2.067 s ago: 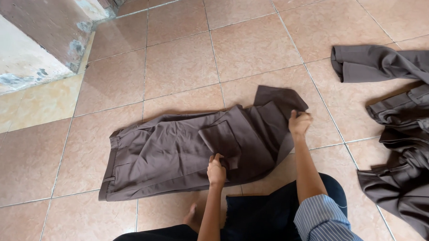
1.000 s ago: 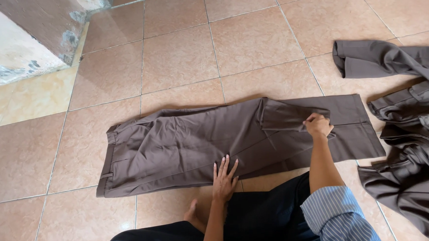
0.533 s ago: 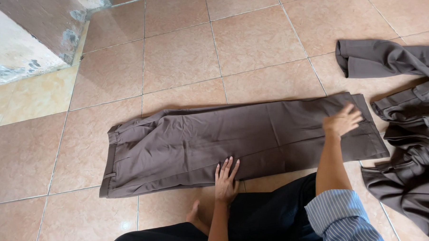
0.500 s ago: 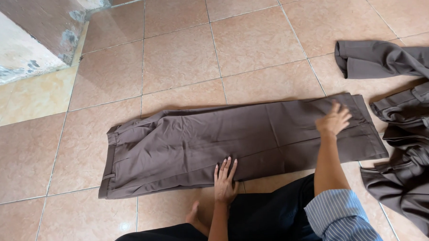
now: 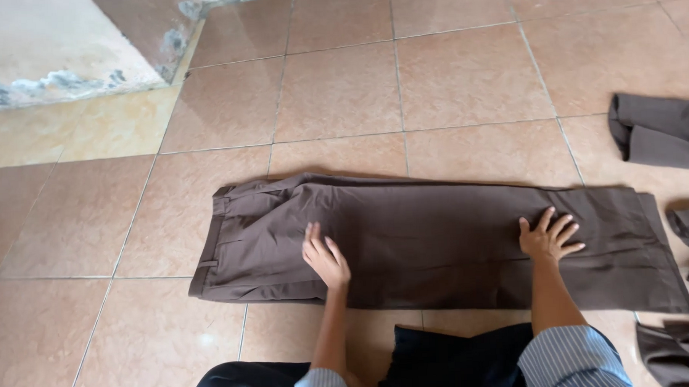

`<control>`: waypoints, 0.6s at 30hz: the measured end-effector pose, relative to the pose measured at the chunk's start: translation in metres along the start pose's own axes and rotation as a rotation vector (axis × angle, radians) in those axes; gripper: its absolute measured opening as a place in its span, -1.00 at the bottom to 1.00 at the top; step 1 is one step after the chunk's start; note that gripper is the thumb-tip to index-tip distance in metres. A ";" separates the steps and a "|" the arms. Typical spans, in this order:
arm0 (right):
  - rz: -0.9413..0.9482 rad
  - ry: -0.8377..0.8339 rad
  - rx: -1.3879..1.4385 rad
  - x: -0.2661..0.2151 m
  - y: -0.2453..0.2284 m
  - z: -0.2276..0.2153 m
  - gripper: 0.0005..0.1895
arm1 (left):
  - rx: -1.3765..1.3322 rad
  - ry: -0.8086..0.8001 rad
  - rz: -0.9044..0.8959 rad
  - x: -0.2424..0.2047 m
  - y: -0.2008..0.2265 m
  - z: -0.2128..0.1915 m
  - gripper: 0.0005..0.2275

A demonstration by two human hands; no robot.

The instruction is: A person is sitting on the floor and folding a pair of brown trousers into a neat rectangle.

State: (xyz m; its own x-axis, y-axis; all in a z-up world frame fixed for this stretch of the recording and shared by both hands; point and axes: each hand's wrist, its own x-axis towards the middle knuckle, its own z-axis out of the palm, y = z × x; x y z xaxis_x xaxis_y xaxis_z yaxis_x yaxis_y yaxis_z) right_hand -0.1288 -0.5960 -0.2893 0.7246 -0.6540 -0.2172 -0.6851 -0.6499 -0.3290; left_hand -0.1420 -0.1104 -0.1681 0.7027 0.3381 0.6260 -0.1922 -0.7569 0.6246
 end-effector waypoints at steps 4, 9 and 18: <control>0.039 -0.088 -0.026 0.015 0.007 0.002 -0.02 | 0.149 -0.028 -0.123 0.107 -0.089 0.038 -0.63; 0.091 -0.137 -0.017 0.018 0.008 -0.004 0.04 | 0.229 -0.626 0.087 0.201 -0.154 0.079 -0.42; 0.104 -0.092 0.000 0.037 0.022 0.013 0.08 | 0.797 -1.121 0.219 0.199 -0.226 0.130 -0.71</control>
State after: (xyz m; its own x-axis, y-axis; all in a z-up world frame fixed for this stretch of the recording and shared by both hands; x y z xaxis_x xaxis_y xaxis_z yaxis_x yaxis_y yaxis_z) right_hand -0.1160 -0.6296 -0.3169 0.6531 -0.6800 -0.3333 -0.7572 -0.5799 -0.3006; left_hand 0.1305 0.0554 -0.2454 0.9503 -0.1637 -0.2648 -0.1972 -0.9747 -0.1053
